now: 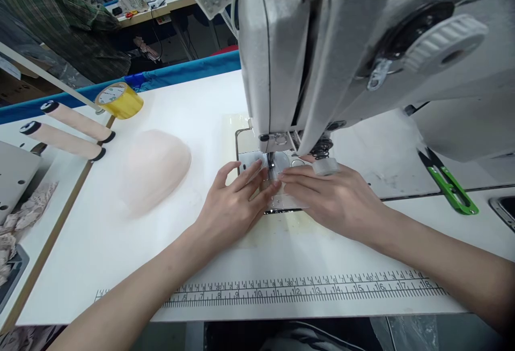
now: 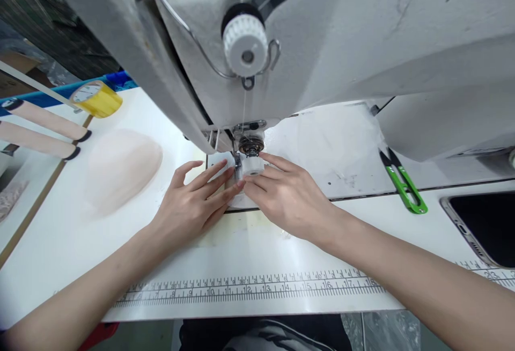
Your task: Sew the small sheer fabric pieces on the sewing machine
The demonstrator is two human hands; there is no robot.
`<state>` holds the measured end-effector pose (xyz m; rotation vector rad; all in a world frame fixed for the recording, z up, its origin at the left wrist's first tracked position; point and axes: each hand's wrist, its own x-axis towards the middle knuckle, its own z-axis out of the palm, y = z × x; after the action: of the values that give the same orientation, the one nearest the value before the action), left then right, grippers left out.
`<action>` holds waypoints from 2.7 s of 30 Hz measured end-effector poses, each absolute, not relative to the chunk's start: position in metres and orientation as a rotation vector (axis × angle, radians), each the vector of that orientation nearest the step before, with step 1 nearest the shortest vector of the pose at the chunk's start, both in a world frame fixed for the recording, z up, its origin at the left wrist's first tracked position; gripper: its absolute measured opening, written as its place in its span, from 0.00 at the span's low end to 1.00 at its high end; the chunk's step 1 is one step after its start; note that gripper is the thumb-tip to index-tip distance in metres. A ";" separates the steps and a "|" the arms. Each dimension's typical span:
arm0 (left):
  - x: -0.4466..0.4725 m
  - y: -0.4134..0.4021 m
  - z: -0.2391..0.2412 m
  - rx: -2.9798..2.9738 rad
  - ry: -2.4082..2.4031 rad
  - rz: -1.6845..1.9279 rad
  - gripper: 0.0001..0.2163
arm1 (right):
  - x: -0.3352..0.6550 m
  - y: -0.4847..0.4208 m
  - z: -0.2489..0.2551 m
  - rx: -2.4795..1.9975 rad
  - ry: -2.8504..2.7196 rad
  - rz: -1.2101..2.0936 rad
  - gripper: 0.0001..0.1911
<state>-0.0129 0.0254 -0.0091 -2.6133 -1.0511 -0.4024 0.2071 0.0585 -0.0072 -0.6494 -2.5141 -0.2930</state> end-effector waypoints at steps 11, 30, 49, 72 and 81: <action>-0.014 0.036 -0.011 -2.580 -1.130 -0.430 0.15 | 0.205 0.067 -0.013 -0.752 -2.522 -0.329 0.16; -0.013 0.023 -0.010 -2.567 -1.090 -0.480 0.13 | 0.209 0.060 -0.016 -0.733 -2.572 -0.322 0.16; -0.016 0.034 -0.013 -2.570 -1.118 -0.481 0.14 | 0.206 0.067 -0.019 -0.782 -2.593 -0.441 0.15; -0.016 0.035 -0.012 -2.595 -1.152 -0.474 0.14 | 0.205 0.069 -0.019 -0.829 -2.636 -0.433 0.15; -0.015 0.035 -0.011 -2.592 -1.151 -0.472 0.14 | 0.206 0.069 -0.020 -0.826 -2.691 -0.462 0.14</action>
<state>-0.0152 0.0346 -0.0107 -2.5922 -1.1506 -0.4716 0.2064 0.0695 -0.0197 -0.8263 -2.6906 -0.4618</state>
